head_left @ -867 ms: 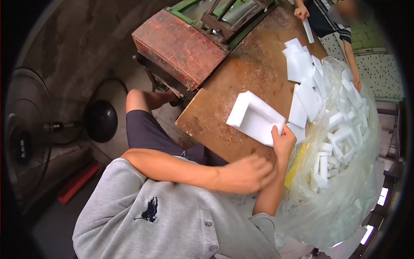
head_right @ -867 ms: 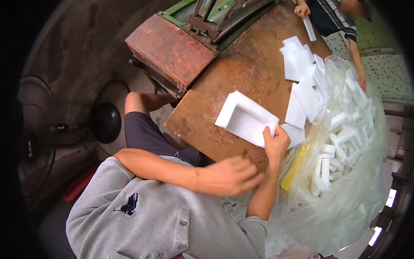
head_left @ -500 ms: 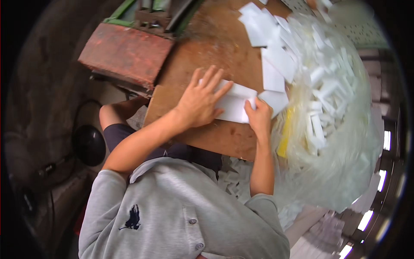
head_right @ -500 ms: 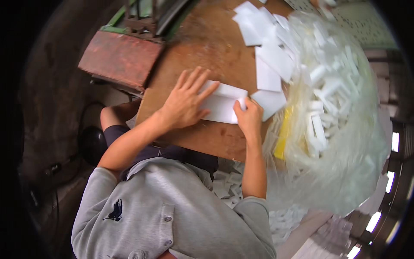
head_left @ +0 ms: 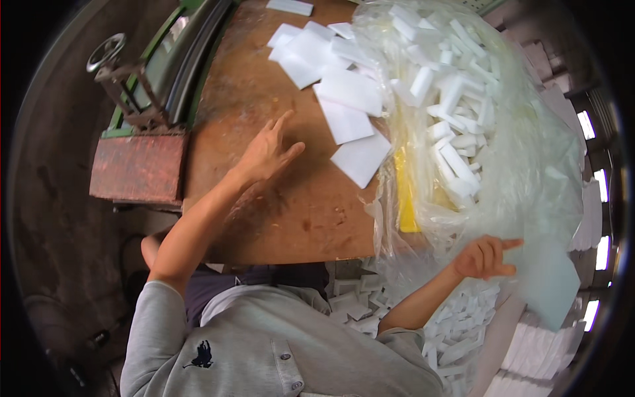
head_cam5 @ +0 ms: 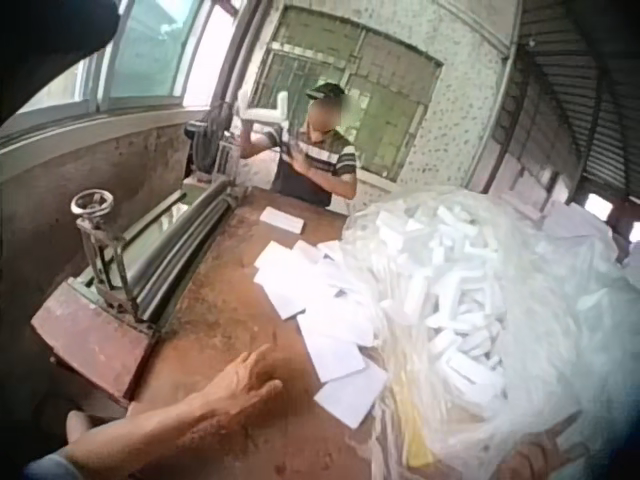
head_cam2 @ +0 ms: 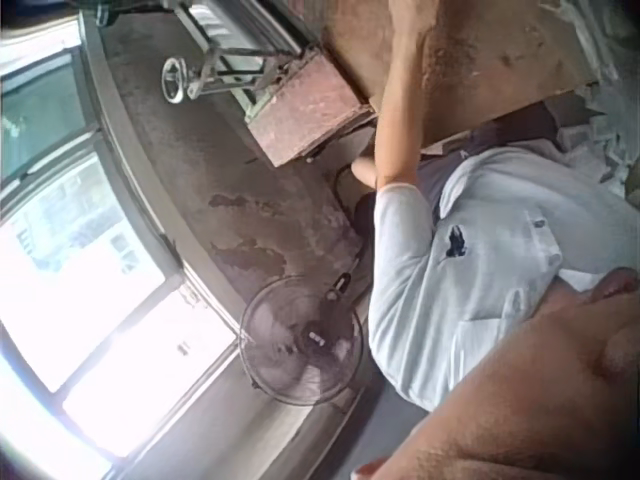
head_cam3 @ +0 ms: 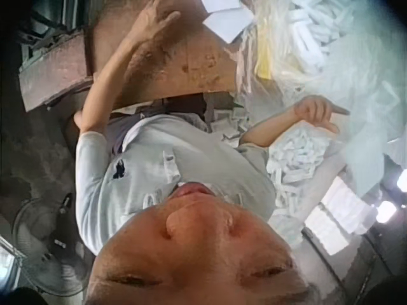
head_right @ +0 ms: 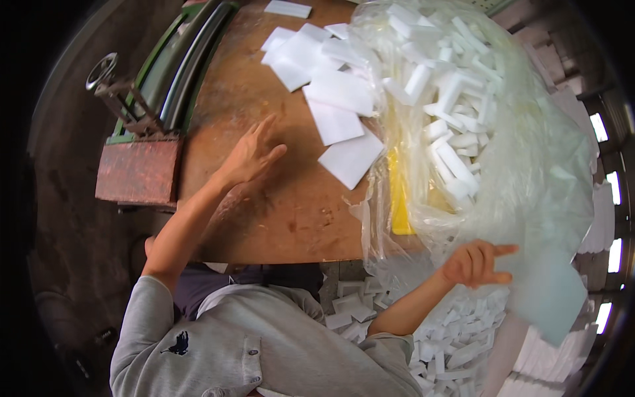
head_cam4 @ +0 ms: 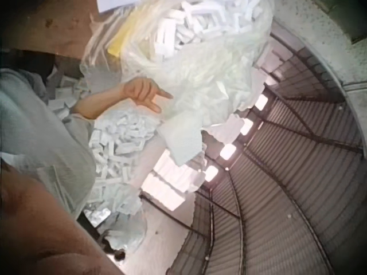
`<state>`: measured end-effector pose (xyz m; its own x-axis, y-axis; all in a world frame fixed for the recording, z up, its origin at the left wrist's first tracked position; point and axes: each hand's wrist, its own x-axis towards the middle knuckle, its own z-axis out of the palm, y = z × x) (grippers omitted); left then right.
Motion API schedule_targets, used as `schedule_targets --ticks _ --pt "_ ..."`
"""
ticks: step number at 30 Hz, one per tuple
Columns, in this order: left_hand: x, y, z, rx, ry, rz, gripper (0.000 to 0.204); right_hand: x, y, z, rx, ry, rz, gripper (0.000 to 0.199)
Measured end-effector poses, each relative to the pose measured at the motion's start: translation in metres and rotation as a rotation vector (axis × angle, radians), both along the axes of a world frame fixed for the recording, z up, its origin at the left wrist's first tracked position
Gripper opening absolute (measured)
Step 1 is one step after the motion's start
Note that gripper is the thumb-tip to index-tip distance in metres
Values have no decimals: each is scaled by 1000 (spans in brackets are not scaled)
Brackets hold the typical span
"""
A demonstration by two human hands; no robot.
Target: Assembling and organizing white foam packaging blocks at a workbench.
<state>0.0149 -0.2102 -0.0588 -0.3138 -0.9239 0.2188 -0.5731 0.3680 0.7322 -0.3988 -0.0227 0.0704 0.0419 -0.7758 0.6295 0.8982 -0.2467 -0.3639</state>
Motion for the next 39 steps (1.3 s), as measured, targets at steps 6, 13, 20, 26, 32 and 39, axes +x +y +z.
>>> schedule_targets --ticks 6,13,20,26,32,39 --pt "-97 -65 8 664 381 338 86 0 -45 -23 688 1198 -1019 47" --pt "-77 -72 -51 305 396 137 62 -27 -146 -46 273 2032 -1576 51" --pt "59 -13 14 169 24 2 32 -112 -180 -58 816 2806 -1470 54" --pt "113 23 17 76 -236 -135 27 -57 -167 -8 301 2393 -1834 58" --pt "64 71 65 -280 -114 7 50 36 -144 46 -288 2074 -2077 63" --pt "54 123 59 -733 -58 37 80 210 -102 37 -476 1823 -276 57"
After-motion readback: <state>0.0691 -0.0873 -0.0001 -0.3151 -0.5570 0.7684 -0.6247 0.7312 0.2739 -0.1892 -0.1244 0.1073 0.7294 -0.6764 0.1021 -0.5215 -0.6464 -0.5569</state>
